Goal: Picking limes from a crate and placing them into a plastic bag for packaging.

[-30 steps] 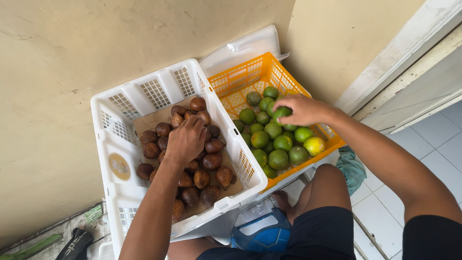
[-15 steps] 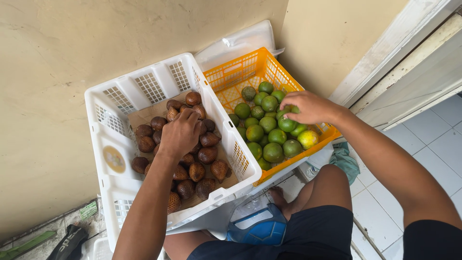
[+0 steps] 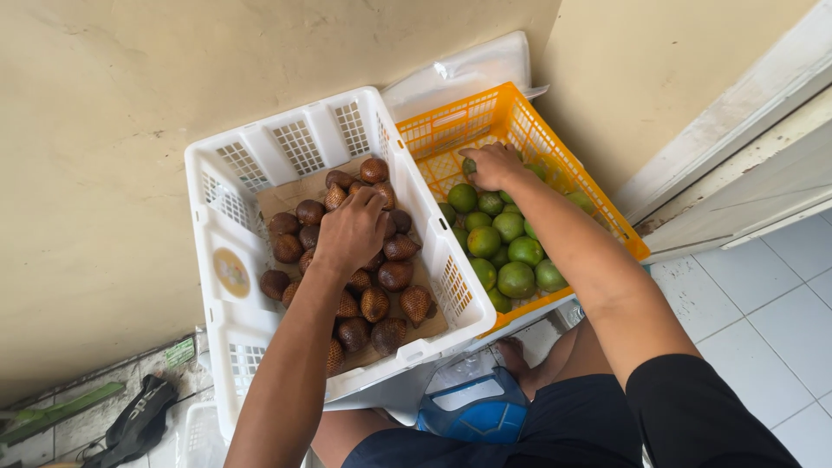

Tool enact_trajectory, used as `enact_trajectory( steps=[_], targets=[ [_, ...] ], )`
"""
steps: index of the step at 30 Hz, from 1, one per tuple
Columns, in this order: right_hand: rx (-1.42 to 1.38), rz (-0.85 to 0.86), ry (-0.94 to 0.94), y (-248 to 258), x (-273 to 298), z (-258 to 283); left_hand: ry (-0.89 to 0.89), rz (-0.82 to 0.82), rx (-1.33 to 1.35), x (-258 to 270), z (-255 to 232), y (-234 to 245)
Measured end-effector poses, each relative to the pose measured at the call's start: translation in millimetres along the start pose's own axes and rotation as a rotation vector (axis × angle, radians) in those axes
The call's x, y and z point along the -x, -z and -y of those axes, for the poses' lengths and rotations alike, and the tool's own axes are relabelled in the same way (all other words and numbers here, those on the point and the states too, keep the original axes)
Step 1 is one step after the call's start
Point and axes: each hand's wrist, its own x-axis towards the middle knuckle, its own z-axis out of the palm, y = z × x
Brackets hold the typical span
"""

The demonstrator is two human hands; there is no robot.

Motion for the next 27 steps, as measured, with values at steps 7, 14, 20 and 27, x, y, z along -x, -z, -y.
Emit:
enact_trajectory(
  steps=[7, 14, 20, 27],
  targets=[
    [-0.087, -0.071, 0.031, 9, 11, 9, -0.010, -0.023, 0.017, -4, -3, -1],
    [-0.417, -0.372, 0.121, 26, 54, -4, -0.011, -0.016, 0.043, -4, -7, 5],
    [-0.320, -0.337, 0.442, 75, 130, 15, -0.007, -0.011, 0.066, -3, -7, 6],
    [-0.619, -0.195, 0.678, 62, 160, 8, 0.011, 0.011, 0.099, 2, -5, 1]
  ],
)
